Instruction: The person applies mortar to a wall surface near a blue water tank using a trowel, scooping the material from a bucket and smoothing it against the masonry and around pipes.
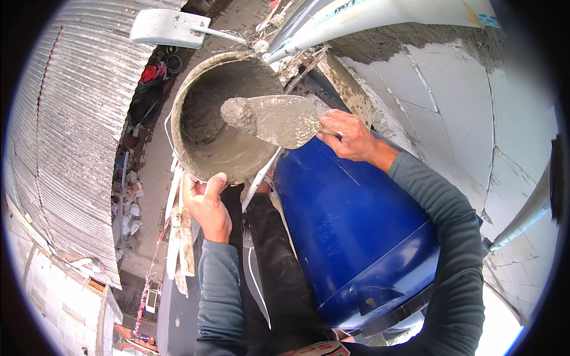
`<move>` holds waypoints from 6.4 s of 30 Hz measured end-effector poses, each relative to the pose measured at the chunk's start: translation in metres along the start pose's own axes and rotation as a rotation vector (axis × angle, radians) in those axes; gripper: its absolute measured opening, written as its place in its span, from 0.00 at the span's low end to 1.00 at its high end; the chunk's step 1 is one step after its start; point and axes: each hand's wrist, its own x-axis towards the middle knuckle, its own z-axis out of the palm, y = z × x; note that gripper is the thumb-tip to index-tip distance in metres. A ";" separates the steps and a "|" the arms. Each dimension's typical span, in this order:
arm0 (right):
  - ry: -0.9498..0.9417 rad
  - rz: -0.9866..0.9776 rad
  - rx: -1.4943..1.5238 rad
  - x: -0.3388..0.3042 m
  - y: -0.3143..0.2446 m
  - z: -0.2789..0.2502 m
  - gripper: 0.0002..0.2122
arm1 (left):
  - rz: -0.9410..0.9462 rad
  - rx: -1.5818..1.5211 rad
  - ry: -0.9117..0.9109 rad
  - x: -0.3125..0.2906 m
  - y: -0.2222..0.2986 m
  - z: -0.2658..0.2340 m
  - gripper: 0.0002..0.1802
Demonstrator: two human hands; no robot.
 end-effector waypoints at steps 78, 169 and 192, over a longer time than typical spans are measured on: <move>0.206 1.213 0.636 0.076 0.187 -0.019 0.10 | -0.041 0.118 0.031 0.004 0.001 -0.007 0.26; 0.163 1.147 0.457 0.019 0.116 -0.056 0.10 | -0.038 0.089 0.091 0.000 0.003 0.007 0.20; -0.054 0.956 -0.179 0.036 0.149 -0.042 0.14 | 0.569 0.517 -0.043 0.216 -0.018 0.093 0.15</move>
